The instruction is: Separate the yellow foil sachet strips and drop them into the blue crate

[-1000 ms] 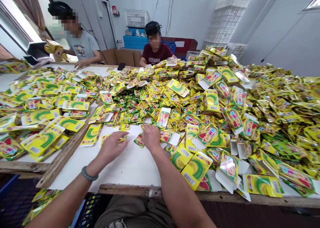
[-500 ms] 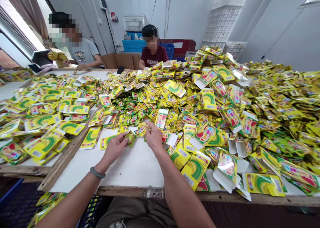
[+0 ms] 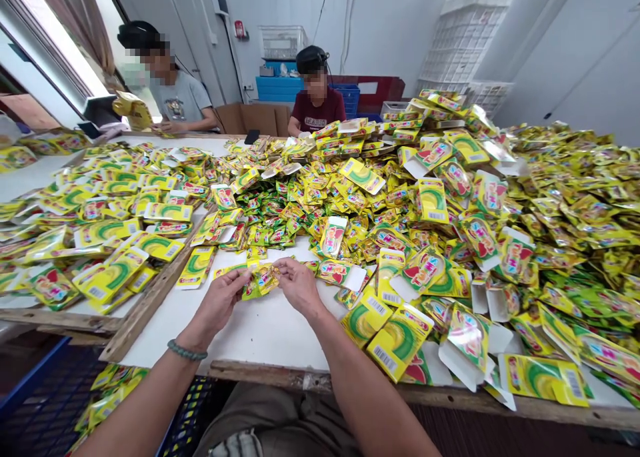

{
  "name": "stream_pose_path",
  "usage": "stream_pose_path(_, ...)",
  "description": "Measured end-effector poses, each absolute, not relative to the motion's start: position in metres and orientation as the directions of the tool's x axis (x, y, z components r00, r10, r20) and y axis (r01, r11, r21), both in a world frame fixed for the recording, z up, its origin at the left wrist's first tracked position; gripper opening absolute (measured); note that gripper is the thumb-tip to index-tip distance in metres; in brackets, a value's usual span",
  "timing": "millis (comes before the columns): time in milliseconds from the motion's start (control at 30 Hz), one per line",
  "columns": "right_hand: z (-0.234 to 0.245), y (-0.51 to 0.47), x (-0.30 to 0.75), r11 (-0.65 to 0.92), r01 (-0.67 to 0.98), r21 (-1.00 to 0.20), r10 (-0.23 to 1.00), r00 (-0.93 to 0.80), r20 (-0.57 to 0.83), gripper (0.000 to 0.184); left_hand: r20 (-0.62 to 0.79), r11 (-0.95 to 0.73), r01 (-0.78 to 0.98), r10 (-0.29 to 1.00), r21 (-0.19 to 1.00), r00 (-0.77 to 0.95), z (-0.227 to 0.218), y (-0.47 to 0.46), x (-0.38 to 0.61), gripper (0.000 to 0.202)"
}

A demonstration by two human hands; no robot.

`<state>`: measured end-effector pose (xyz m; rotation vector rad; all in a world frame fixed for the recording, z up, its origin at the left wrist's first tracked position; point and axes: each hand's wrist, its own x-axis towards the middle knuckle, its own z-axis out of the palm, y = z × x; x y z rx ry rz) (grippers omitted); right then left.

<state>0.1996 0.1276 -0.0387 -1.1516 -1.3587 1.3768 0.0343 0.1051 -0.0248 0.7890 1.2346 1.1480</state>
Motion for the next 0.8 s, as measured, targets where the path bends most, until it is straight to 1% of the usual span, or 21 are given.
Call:
stream_pose_path(67, -0.038, 0.127, 0.199, -0.065, 0.028, -0.998, 0.975, -0.211, -0.069, 0.019, -0.293, 0.266, -0.267, 0.954, 0.926, -0.062, -0.025, 0.105, 0.035, 0.050)
stream_pose_path(167, -0.036, 0.126, 0.201, -0.092, 0.011, -0.996, 0.964, -0.250, -0.092, 0.023, -0.302, 0.254, -0.297, 0.944, 0.920, -0.129, -0.030, 0.105, 0.036, 0.055)
stream_pose_path(300, -0.033, 0.123, 0.203, -0.084, 0.042, -0.996, 0.973, -0.212, -0.091, 0.040, -0.283, 0.240, -0.310, 0.954, 0.920, -0.102, -0.036, 0.100, 0.042, 0.051)
stream_pose_path(367, -0.033, 0.121, 0.202, -0.127, 0.020, -0.992, 0.954, -0.272, -0.128, 0.042, -0.269, 0.238, -0.292, 0.960, 0.926, -0.071, -0.036, 0.097, 0.046, 0.048)
stream_pose_path(433, -0.033, 0.120, 0.201, -0.168, -0.009, -0.986, 0.921, -0.358, -0.154, 0.039, -0.272, 0.253, -0.249, 0.961, 0.935, -0.045, -0.035, 0.096, 0.046, 0.047)
stream_pose_path(467, -0.034, 0.121, 0.201, -0.170, -0.012, -0.985, 0.917, -0.368, -0.153, 0.038, -0.270, 0.257, -0.217, 0.962, 0.942, -0.032, -0.034, 0.096, 0.045, 0.048)
stream_pose_path(533, -0.035, 0.123, 0.202, -0.132, 0.017, -0.991, 0.943, -0.306, -0.131, 0.036, -0.214, 0.209, -0.086, 0.976, 0.974, -0.044, -0.030, 0.100, 0.036, 0.051)
stream_pose_path(567, -0.035, 0.125, 0.203, -0.103, 0.044, -0.994, 0.963, -0.248, -0.111, 0.034, -0.154, 0.156, 0.039, 0.986, 0.987, -0.062, -0.029, 0.104, 0.029, 0.054)
stream_pose_path(600, -0.036, 0.127, 0.205, -0.072, 0.080, -0.994, 0.980, -0.180, -0.085, 0.031, -0.076, 0.090, 0.204, 0.994, 0.975, -0.075, -0.027, 0.108, 0.023, 0.059)
stream_pose_path(633, -0.037, 0.129, 0.207, -0.045, 0.125, -0.991, 0.992, -0.108, -0.059, 0.028, 0.005, 0.021, 0.390, 0.998, 0.920, -0.067, -0.026, 0.113, 0.016, 0.064)
stream_pose_path(667, -0.037, 0.131, 0.208, -0.025, 0.173, -0.985, 0.999, -0.043, -0.033, 0.025, 0.070, -0.041, 0.568, 0.997, 0.822, -0.028, -0.025, 0.119, 0.010, 0.069)
stream_pose_path(700, -0.037, 0.133, 0.210, -0.012, 0.217, -0.976, 1.000, 0.007, -0.011, 0.024, 0.099, -0.094, 0.707, 0.995, 0.701, 0.034, -0.025, 0.125, 0.006, 0.072)
stream_pose_path(733, -0.036, 0.134, 0.211, -0.004, 0.255, -0.967, 0.999, 0.038, 0.006, 0.023, 0.093, -0.135, 0.799, 0.991, 0.586, 0.100, -0.024, 0.131, 0.003, 0.074)
stream_pose_path(767, -0.035, 0.134, 0.212, 0.001, 0.284, -0.959, 0.999, 0.052, 0.016, 0.022, 0.072, -0.166, 0.852, 0.986, 0.496, 0.150, -0.023, 0.136, 0.002, 0.073)
stream_pose_path(800, -0.034, 0.134, 0.213, 0.007, 0.304, -0.953, 0.998, 0.056, 0.025, 0.022, 0.053, -0.188, 0.879, 0.982, 0.437, 0.184, -0.021, 0.141, 0.002, 0.071)
